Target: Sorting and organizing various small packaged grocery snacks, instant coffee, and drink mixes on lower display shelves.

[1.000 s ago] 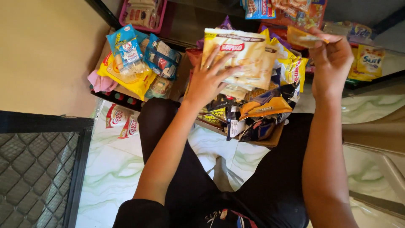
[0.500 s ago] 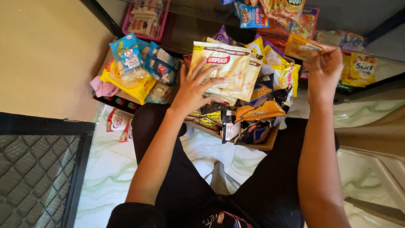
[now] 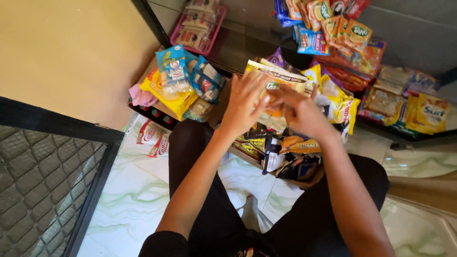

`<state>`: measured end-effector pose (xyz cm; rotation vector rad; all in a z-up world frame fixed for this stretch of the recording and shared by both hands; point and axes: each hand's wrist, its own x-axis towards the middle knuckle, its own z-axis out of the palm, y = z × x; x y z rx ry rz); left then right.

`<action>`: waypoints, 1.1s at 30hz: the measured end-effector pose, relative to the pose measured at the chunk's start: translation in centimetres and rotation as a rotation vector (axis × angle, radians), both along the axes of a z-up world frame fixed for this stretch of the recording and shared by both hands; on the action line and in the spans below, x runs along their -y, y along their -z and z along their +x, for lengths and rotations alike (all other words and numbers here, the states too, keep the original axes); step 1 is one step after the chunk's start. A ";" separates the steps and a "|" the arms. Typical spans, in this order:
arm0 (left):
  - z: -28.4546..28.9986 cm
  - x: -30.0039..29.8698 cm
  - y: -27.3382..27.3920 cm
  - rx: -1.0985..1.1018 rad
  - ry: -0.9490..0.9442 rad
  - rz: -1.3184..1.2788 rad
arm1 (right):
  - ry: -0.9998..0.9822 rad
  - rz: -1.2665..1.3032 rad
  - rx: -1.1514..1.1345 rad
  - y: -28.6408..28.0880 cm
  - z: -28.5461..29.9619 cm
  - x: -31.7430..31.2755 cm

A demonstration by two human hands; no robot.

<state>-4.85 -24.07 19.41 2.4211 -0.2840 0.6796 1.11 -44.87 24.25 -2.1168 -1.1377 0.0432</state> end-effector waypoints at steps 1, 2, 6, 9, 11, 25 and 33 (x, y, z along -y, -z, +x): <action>0.0 0.1 0.2 0.004 -0.002 0.000 | -0.002 0.000 0.004 0.2 0.4 0.4; 0.0 0.2 0.4 -0.042 0.003 0.091 | -0.029 -0.016 -0.076 0.4 0.9 0.8; 2.4 1.0 -2.8 0.049 0.022 0.175 | 0.054 0.258 -0.129 1.4 5.3 3.6; 9.1 0.7 -4.5 0.096 0.168 0.080 | 0.235 0.360 -0.284 3.1 11.8 6.5; 13.8 2.1 -3.6 0.054 0.190 0.071 | 0.277 0.117 0.038 5.8 16.5 8.5; 34.3 12.9 11.4 -0.328 0.203 0.375 | 0.765 -0.325 0.106 11.4 24.9 11.3; 29.4 7.4 7.2 0.011 0.343 0.096 | 0.774 0.399 0.083 16.7 26.0 18.5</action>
